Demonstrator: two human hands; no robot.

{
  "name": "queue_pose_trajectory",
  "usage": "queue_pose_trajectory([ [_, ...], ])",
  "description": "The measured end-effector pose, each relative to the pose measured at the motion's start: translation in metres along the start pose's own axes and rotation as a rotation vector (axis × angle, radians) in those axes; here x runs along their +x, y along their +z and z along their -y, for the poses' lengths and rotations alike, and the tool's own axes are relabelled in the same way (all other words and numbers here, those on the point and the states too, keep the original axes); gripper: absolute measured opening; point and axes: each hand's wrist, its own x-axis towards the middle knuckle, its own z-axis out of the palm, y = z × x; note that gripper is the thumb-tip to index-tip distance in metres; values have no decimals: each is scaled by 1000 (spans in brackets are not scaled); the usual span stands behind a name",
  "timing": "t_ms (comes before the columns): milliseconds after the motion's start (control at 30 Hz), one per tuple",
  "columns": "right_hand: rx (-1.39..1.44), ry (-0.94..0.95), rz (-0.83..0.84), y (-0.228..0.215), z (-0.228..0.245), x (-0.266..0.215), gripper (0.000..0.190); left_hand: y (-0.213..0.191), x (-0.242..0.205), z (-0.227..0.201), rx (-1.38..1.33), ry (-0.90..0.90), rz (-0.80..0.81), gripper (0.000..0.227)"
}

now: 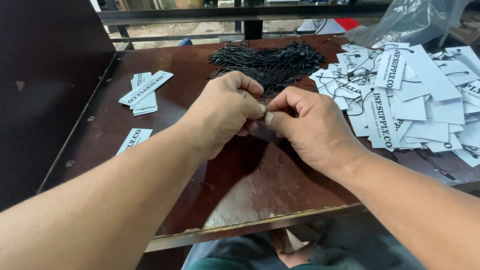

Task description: Attaching paper brand tags to black strings on a workbench in a sewing factory.

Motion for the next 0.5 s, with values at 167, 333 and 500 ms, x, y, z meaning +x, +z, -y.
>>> queue_pose_trajectory([
  [167,-177,-171,-6,4,-11,2,9,-21,14,4,118,71,60,17],
  [333,-110,0,-5,3,-5,1,17,-95,37,-3,1121,-127,-535,15],
  [500,-146,-2,-14,4,-8,2,16,-157,70,16,1290,-282,-684,53],
])
